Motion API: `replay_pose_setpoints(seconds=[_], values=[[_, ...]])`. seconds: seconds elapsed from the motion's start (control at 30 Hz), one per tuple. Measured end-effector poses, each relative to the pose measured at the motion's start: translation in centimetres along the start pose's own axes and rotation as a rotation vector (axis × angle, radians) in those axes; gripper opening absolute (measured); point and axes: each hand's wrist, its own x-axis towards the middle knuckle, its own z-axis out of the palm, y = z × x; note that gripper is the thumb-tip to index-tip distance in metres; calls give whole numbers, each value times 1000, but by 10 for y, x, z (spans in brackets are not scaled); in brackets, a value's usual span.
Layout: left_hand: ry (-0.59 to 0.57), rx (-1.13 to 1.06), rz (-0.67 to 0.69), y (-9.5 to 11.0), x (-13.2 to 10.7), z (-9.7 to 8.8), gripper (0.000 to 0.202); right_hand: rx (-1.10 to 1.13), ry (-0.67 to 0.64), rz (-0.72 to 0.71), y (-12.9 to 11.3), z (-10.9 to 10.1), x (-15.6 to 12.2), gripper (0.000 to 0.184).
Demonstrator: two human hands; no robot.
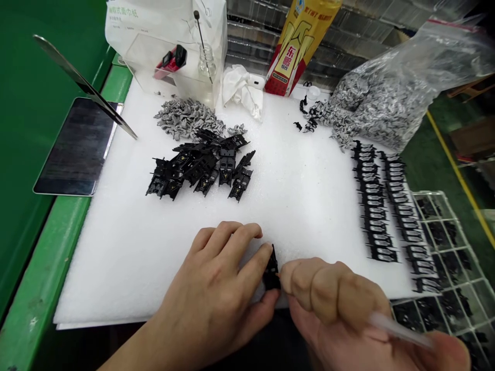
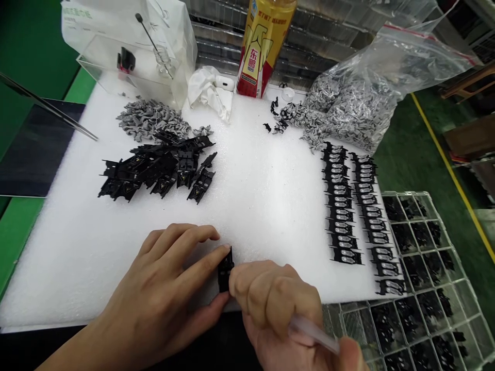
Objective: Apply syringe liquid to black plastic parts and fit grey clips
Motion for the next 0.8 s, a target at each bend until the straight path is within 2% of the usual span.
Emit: replay_pose_setpoints(seconds=[0.17,0.8], values=[[-5,-6,2,0,-1,1,37,30,-47,-17,5,-9,-1,60],[-15,13,-5,-1,0,2,37,-5,-27,-2,3,1,-2,58]])
